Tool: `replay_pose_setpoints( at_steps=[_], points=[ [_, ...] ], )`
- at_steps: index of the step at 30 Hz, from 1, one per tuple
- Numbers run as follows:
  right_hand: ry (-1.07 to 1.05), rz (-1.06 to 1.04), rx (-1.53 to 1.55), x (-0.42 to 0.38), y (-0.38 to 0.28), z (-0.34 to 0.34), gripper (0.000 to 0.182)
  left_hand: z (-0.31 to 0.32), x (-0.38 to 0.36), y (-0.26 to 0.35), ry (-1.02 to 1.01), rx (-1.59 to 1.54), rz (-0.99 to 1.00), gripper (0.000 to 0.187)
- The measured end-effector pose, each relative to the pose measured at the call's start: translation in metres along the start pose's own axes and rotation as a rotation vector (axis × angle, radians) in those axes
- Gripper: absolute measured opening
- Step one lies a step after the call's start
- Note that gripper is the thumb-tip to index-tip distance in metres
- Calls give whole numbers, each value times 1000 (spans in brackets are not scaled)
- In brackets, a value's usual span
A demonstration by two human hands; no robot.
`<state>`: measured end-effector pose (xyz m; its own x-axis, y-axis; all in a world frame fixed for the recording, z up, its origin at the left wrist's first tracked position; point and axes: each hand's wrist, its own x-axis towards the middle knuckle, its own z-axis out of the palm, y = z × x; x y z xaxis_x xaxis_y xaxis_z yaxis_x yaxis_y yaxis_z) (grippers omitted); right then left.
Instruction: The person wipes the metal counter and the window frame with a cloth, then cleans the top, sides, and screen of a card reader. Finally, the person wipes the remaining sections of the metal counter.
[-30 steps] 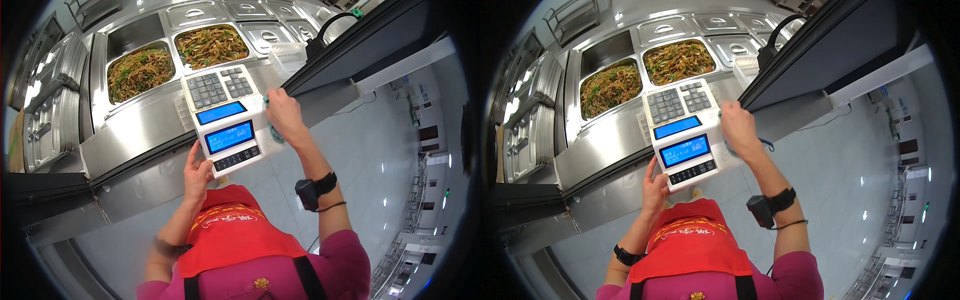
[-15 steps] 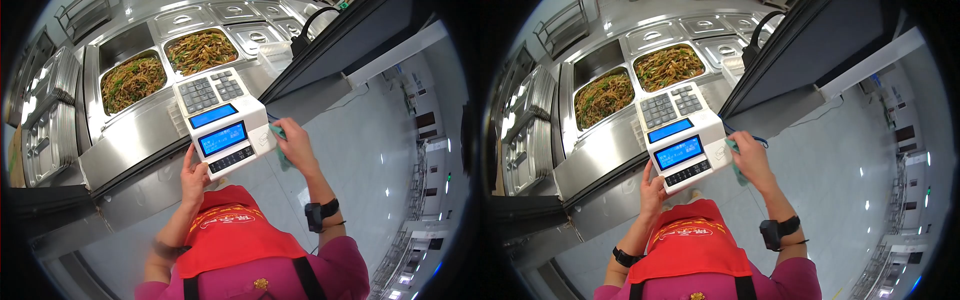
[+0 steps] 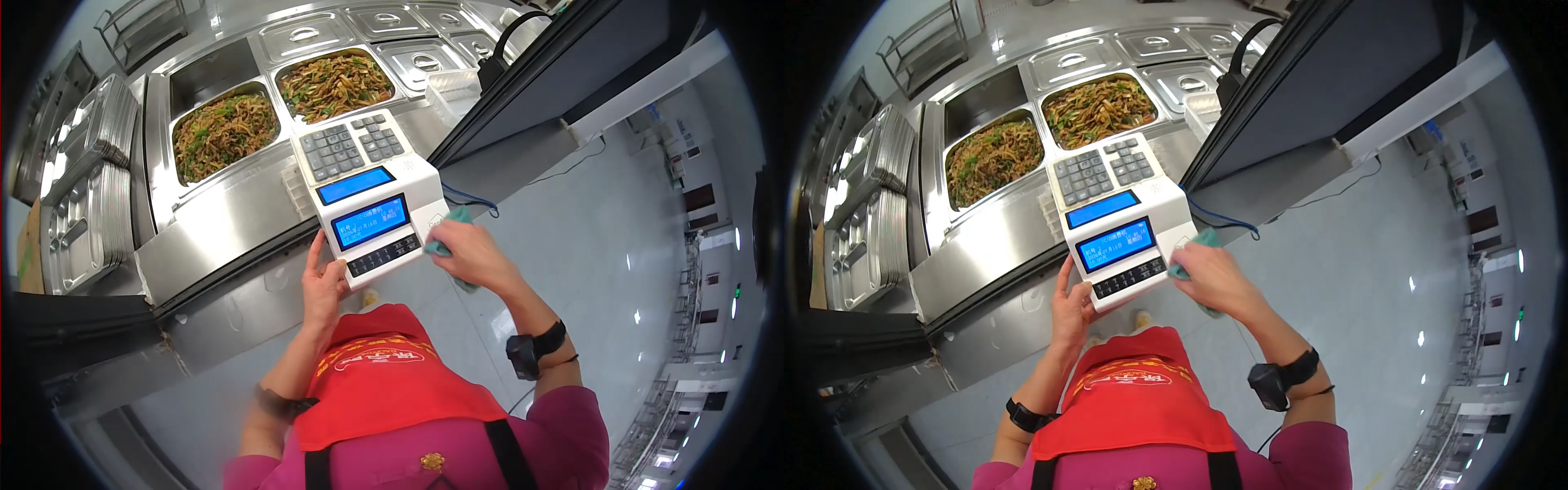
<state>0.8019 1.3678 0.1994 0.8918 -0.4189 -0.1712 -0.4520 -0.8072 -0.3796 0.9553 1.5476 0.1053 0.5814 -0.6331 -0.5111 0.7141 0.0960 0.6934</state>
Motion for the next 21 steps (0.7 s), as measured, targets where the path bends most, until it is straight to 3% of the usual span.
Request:
replay_pose_setpoints(
  at_steps=[3, 6, 9, 12, 15, 21],
  points=[
    [-46, 18, 79, -29, 14, 3, 17, -5, 2, -2, -33, 7, 7, 69],
    [155, 309, 328, -39, 15, -6, 16, -11, 4, -5, -58, 18, 18, 69],
    [520, 296, 405, -23, 8, 16, 16, -5, 2, -2, -35, 14, 0, 69],
    [642, 248, 207, -14, -3, 63, 22, -8, 3, -2, -47, 47, -12, 69],
    [639, 160, 315, -27, -23, 102, 25, -11, 3, -2, -78, 83, -22, 68],
    [336, 19, 605, -43, -61, 128, 25, -12, -1, 2, -107, 13, -52, 68]
  ],
)
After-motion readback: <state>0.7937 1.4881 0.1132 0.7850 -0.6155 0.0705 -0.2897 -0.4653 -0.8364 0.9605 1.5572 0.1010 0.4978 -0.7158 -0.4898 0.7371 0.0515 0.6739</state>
